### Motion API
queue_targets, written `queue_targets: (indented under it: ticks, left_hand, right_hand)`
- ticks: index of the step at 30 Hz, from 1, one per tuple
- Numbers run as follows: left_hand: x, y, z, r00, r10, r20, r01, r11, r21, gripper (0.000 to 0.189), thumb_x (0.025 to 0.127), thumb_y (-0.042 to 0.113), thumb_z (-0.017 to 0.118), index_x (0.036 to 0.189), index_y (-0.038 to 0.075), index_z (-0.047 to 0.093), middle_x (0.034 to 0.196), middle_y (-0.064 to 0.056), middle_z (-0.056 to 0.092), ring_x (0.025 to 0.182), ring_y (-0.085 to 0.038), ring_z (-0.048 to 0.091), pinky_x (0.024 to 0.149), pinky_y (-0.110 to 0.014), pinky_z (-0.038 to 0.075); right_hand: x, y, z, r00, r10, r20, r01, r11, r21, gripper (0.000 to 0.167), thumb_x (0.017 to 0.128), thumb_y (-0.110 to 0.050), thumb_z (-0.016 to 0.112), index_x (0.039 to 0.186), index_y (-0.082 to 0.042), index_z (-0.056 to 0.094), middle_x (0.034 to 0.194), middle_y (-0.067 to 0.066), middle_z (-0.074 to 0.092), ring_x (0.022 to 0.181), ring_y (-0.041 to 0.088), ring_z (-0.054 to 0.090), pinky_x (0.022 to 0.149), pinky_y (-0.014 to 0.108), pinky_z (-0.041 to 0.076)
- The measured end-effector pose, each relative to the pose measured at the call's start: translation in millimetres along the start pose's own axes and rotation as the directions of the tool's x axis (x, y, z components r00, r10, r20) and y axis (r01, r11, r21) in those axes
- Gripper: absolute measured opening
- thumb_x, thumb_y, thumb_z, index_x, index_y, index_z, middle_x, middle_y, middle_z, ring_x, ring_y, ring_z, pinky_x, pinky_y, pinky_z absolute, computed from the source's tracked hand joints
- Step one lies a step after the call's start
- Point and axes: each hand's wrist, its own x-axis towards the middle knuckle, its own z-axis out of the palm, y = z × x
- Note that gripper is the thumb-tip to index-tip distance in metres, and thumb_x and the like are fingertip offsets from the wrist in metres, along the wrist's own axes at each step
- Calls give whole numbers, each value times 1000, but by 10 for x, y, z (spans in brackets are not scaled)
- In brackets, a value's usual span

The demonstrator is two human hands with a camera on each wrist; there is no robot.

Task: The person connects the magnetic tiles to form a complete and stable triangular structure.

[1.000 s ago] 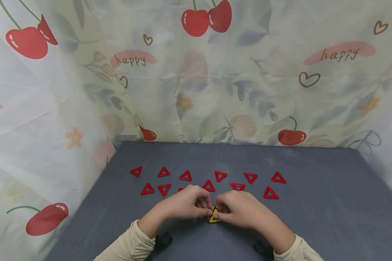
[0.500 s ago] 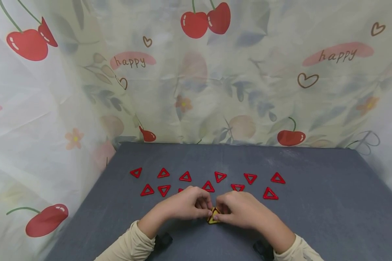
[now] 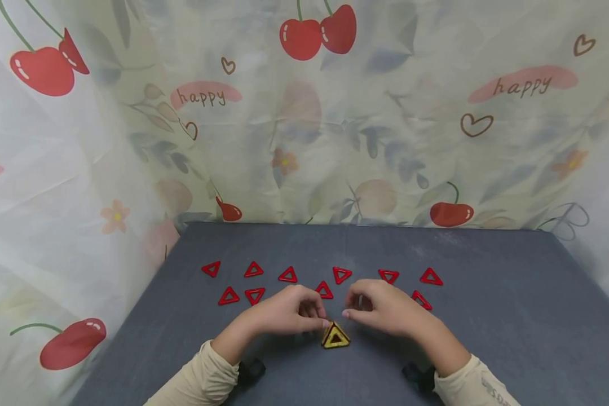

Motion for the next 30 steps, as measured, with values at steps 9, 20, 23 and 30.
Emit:
queue_targets:
  ticks: [9,20,23,30]
  left_hand:
    - [12,-46,-30,995,-50,-85,47,998,-40,14,96,32,81,91,20,78,83,4,74,67,-10,66,63,-26,56]
    - [-37,-46,-84,973,-82,-215,70,996,-62,15,94,34,82,92,21,76,89,4,74,75,-15,70,69,-30,59]
    - [-60,-23,-97,966,-88,-241,74,995,-67,15,94,32,82,94,20,74,90,4,74,77,-16,70,68,-30,58]
    - [-16,114,-139,959,-87,-269,71,995,-69,14,95,29,82,97,18,74,92,3,74,74,-14,69,66,-32,58]
  right_hand:
    - [-49,317,-139,981,100,-164,-112,992,-66,28,96,-28,82,120,-16,73,115,-1,69,85,5,60,74,26,53]
    - [-81,452,-218,981,176,-77,-177,984,-1,39,96,-29,81,128,-10,71,118,5,68,80,6,62,72,26,52]
    - [-76,480,-213,984,176,-38,-175,984,23,40,96,-30,81,128,-9,72,109,4,68,74,7,60,70,26,52]
    - [-100,472,-232,980,199,-21,-199,980,-5,34,94,-29,83,121,-10,75,97,-1,67,67,8,56,66,26,49]
